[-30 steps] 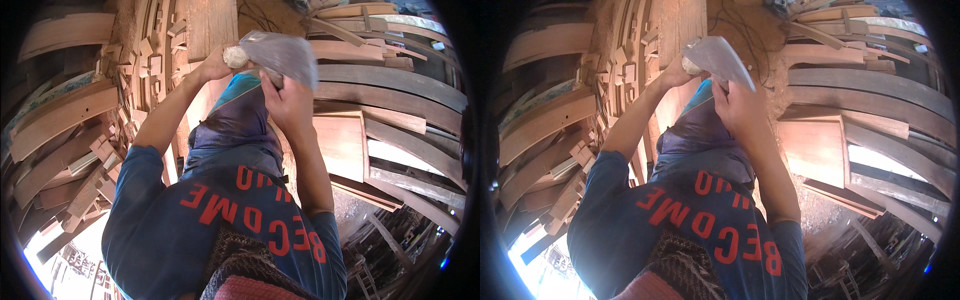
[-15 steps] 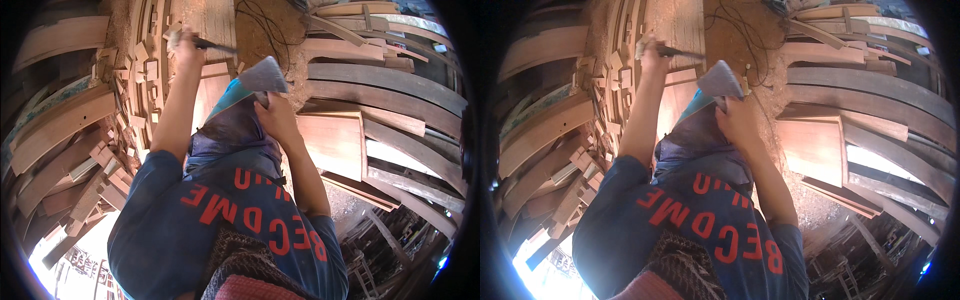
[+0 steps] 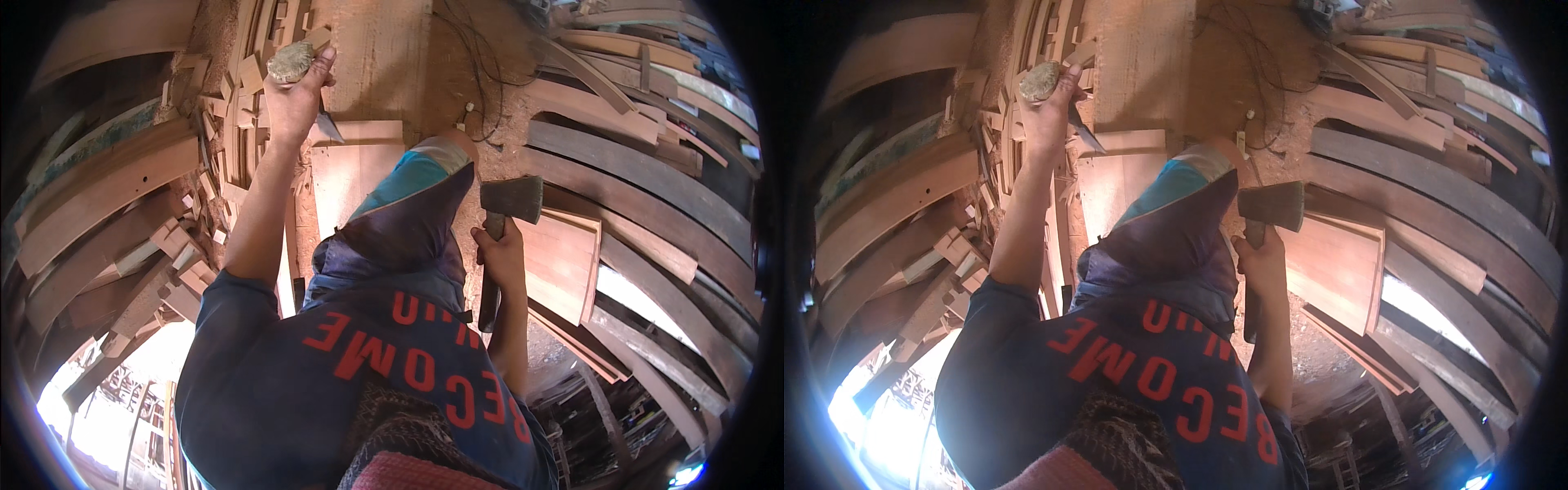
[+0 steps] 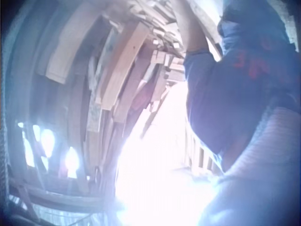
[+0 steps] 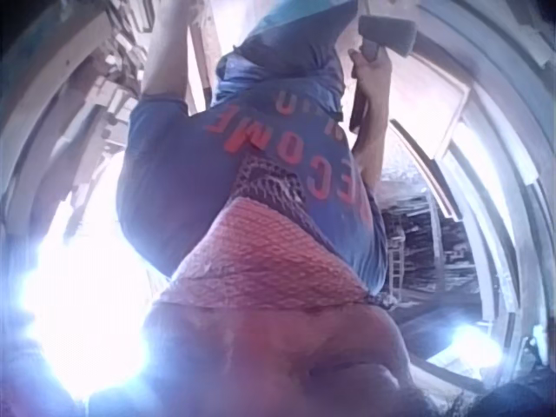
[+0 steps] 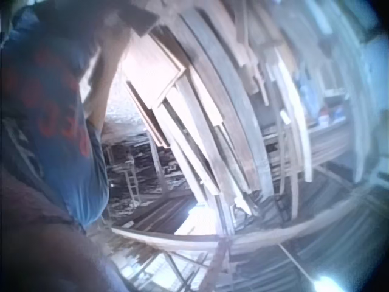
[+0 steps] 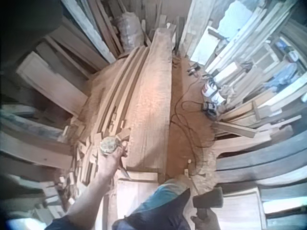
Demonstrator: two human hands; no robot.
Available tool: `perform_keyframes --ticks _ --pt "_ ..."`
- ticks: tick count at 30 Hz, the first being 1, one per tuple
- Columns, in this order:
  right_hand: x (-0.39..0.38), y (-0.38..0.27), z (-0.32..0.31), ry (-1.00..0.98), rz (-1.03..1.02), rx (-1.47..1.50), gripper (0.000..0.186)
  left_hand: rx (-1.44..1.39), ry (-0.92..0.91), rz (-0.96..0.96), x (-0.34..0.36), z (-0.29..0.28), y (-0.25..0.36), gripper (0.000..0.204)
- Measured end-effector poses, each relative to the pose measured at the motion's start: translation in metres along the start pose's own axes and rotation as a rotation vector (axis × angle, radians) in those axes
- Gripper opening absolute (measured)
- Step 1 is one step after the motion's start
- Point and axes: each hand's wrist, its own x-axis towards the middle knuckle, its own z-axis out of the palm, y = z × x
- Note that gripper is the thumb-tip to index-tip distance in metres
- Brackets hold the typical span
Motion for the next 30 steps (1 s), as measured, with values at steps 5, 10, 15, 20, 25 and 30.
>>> perform_keyframes --ticks 5,10,15,20,25,30 --pt "0.033 -0.039 0.001 -0.038 -0.084 -0.058 0.021 0.015 0.047 0.053 0.033 -0.017 -0.054 0.016" --pt "0.062 -0.106 0.011 -0.078 -0.190 -0.112 0.021 -0.211 0.023 -0.080 0.051 -0.022 -0.076 0.025" --pt "0.069 -0.191 0.029 -0.120 -0.317 -0.155 0.022 -0.089 0.002 -0.065 0.060 -0.028 -0.073 0.021" --pt "0.048 -0.228 0.047 -0.161 -0.446 -0.087 0.023 -0.025 -0.014 -0.067 0.049 -0.047 -0.065 0.015" --pt "0.011 -0.229 0.051 -0.196 -0.452 -0.067 0.025 -0.004 -0.058 -0.052 0.020 -0.058 -0.052 0.013" --pt "-0.024 -0.210 0.047 -0.104 -0.553 -0.094 0.024 -0.040 -0.174 -0.011 -0.003 -0.056 -0.039 0.021"
